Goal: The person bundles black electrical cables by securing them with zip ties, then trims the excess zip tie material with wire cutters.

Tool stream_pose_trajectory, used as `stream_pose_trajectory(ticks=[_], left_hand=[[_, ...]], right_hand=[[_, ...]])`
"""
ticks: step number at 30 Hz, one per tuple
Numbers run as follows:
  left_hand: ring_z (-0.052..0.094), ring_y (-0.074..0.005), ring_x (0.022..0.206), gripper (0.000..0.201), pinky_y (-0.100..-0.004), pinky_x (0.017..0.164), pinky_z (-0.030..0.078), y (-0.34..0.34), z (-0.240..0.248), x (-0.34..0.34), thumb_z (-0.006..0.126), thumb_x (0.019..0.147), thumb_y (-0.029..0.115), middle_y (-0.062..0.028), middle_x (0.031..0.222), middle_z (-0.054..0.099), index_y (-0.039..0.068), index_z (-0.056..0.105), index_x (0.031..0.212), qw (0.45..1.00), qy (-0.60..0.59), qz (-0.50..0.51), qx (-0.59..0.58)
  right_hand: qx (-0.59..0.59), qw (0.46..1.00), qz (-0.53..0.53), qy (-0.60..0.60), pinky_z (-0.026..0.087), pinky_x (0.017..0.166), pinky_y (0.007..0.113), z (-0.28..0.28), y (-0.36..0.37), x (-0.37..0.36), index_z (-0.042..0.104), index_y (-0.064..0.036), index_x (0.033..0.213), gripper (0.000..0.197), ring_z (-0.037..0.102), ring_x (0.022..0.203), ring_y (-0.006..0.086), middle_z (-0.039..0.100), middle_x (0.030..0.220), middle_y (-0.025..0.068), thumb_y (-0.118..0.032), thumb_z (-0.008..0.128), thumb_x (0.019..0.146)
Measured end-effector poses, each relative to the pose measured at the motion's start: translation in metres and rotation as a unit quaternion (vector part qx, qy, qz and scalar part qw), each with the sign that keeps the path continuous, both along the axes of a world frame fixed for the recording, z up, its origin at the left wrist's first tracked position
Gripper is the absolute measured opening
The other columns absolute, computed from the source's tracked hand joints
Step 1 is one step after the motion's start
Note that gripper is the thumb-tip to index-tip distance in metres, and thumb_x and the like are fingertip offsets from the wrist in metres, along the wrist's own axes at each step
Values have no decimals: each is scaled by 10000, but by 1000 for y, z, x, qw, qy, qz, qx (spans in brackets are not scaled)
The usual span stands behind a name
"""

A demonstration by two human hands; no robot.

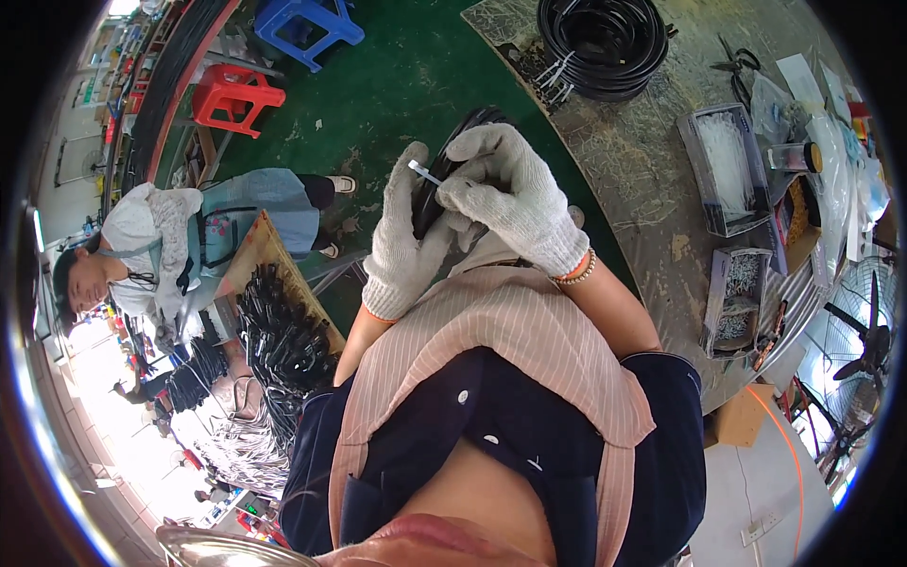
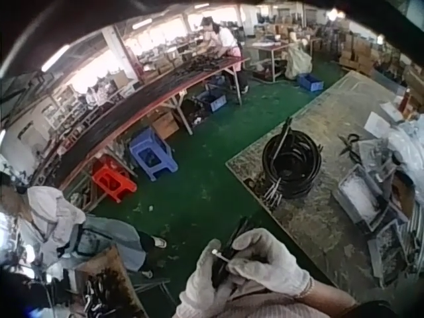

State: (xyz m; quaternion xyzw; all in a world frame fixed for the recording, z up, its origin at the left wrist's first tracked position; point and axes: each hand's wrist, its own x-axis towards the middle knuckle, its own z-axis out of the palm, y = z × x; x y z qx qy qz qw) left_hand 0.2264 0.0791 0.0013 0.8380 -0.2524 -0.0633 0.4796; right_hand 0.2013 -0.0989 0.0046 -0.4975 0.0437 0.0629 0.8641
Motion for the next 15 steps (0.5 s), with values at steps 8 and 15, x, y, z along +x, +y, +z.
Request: stream_pose_trajectory(ticks=[8,15], left_hand=[[582,-368,1198,711,-403,977,492,-2,5,0,631,790,-37,-225,1415,487,-23,356,1446,998,62,5,-16],[659,-331,1040,543,-378,868,538,2,8,6,662,817,-32,-205,1226,622,-2,508,1337,988,-146,-47,29]], right_hand=[[12,1000,-27,-2,565,719,260,-2,1,-1,501,-22,1190,322,671,807,132,677,927,108,-33,642,901],[-69,997,-27,-9,568,742,264,21,2,-1,520,-10,1243,316,670,810,137,677,975,100,-21,593,936]])
